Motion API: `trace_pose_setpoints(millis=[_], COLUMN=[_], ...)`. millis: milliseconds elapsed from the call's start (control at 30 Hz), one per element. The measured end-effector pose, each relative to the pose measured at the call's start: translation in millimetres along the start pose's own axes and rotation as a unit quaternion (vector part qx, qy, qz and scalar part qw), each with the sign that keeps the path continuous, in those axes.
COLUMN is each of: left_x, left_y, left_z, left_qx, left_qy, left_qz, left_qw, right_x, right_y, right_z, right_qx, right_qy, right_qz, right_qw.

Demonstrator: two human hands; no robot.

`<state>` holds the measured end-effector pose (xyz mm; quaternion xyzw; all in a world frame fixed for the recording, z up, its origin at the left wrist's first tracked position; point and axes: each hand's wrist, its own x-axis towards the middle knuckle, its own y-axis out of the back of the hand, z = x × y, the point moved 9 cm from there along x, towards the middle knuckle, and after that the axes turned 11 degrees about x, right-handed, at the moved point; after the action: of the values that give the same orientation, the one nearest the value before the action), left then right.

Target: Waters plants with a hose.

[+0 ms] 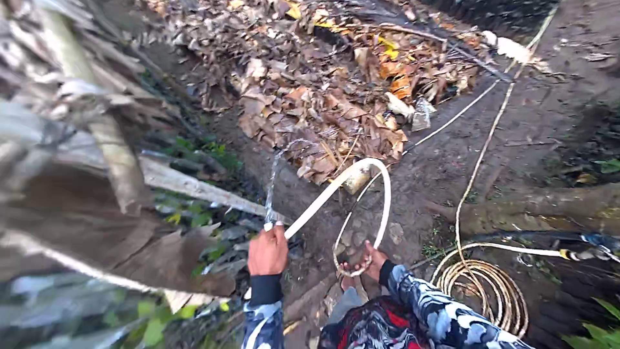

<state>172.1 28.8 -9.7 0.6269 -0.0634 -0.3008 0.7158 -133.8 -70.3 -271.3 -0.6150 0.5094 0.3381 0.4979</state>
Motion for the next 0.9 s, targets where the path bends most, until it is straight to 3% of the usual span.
trace_pose_setpoints(millis=[133,233,333,433,600,667,767,900], left_x=[-40,-68,-90,-105,-86,-56,-8,-4], left_y=[-45,-71,-77,-71,-46,-36,-10,21], left_z=[-33,-57,-77,-90,-66,-33,8,30], left_qx=[-0.056,-0.08,-0.111,-0.14,-0.157,-0.132,-0.13,-0.167], left_qy=[0.051,0.08,0.098,0.106,0.076,0.058,0.026,-0.039], left_qz=[-0.018,-0.015,0.012,0.032,0.025,-0.001,0.036,0.17], left_qw=[0.997,0.993,0.989,0.984,0.984,0.99,0.99,0.97], right_x=[17,23,23,18,0,14,10,-24], right_y=[66,73,21,-63,-199,-211,-216,-182], right_z=[-26,-34,-42,-54,-139,-167,-168,-118], right_qx=[-0.219,-0.279,-0.295,-0.275,-0.11,-0.146,-0.216,-0.196], right_qy=[-0.029,-0.059,-0.037,-0.01,0.127,0.183,0.196,0.099], right_qz=[0.1,0.133,0.089,-0.009,-0.118,-0.109,-0.089,-0.13], right_qw=[0.97,0.949,0.951,0.961,0.979,0.966,0.952,0.967])
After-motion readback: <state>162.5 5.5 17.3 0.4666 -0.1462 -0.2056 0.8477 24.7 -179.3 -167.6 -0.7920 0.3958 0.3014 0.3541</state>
